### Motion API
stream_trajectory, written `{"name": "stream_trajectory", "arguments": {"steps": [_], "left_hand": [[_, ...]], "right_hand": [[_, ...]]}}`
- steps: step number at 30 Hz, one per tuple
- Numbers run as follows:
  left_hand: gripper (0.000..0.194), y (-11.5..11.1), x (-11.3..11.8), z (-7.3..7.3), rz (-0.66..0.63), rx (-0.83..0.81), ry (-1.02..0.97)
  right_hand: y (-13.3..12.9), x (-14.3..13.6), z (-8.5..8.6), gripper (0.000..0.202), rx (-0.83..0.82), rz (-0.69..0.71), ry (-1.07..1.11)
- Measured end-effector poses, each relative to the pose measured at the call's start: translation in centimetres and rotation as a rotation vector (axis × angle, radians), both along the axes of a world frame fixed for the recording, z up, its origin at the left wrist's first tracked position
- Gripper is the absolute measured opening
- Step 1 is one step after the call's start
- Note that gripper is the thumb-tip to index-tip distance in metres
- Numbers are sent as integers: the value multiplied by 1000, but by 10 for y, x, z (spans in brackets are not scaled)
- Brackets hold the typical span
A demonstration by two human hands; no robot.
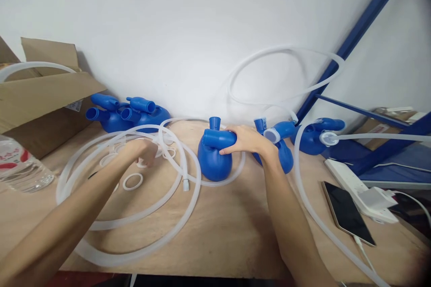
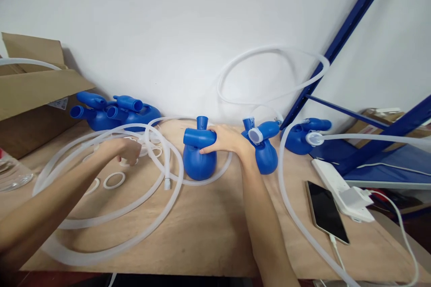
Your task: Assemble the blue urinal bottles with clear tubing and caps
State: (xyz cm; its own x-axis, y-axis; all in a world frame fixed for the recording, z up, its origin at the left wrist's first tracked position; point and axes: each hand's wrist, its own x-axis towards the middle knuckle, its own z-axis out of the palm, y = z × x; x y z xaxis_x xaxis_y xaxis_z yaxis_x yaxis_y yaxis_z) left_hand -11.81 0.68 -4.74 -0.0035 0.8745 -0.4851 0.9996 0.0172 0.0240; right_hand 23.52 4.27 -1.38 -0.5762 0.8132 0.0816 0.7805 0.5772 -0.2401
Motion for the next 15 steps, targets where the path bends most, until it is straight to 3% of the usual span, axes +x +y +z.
{"name": "stream_trajectory", "arguments": {"steps": [2, 4, 7, 10, 15], "left_hand": [[19, -2, 1, 16, -17, -49, -61], [18, -7, 8, 35, -127, -25, -221], [28, -15, 31, 53, -347, 265, -629], [49, -11, 58, 49, -347, 511, -856], [53, 7, 78, 16, -403, 473, -1037]], "right_hand": [[0, 2, 0, 74, -12, 1, 12], [1, 5, -1, 73, -16, 6, 29], [4, 6, -4, 72, -26, 23, 63], [7, 7, -7, 73, -36, 38, 93], [14, 8, -15, 74, -84, 78, 177]]}}
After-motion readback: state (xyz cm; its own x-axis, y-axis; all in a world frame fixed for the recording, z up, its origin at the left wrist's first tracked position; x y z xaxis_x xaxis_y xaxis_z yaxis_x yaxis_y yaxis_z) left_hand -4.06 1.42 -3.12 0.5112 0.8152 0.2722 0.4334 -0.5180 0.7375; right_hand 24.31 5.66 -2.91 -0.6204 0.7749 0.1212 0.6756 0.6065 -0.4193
